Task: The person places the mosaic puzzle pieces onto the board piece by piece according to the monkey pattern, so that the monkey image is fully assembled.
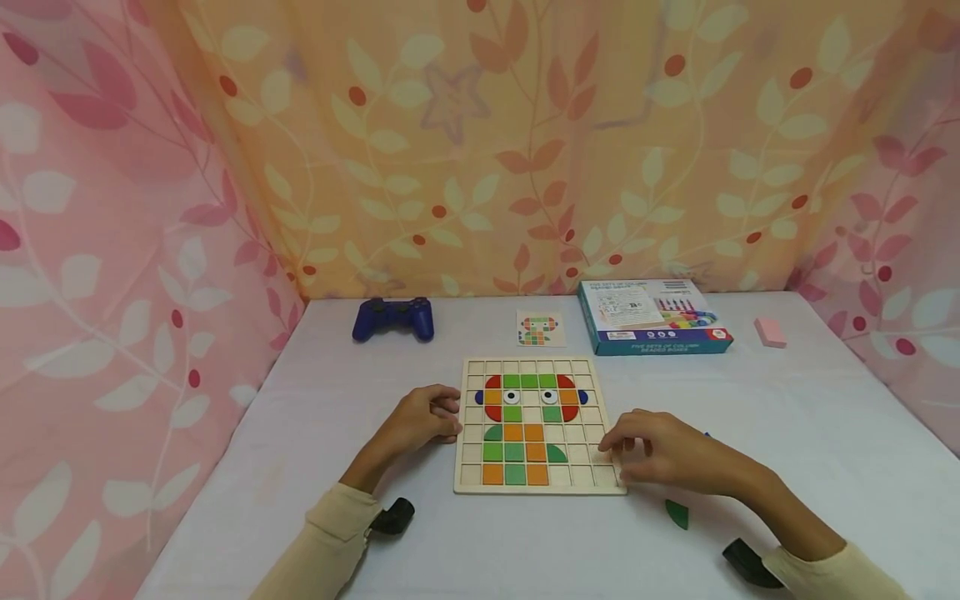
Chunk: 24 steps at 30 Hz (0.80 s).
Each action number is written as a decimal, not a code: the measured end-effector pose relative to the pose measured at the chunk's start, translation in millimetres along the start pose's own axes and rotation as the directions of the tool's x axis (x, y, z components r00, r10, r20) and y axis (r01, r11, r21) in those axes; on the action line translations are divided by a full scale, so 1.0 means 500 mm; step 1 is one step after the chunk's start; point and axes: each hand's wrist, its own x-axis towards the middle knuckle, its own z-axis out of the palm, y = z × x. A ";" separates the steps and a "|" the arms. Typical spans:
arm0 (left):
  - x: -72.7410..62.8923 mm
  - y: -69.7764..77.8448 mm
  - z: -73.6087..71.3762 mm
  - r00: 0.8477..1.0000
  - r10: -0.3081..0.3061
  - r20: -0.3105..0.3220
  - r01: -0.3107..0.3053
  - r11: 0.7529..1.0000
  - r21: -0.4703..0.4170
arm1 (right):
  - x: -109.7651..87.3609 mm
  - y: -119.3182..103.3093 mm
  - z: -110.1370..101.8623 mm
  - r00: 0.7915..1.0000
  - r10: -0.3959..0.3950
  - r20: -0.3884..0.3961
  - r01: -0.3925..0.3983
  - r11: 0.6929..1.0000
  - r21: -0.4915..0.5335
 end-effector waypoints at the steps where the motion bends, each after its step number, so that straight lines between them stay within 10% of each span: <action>1: 0.000 0.000 0.000 1.000 0.002 -0.003 -0.002 1.000 0.009 | -0.007 0.004 -0.002 1.000 0.009 -0.001 -0.009 1.000 0.003; 24: 0.000 -0.003 0.000 1.000 0.010 0.004 -0.010 1.000 -0.018 | -0.122 0.078 -0.003 0.998 0.058 0.025 -0.058 0.998 0.006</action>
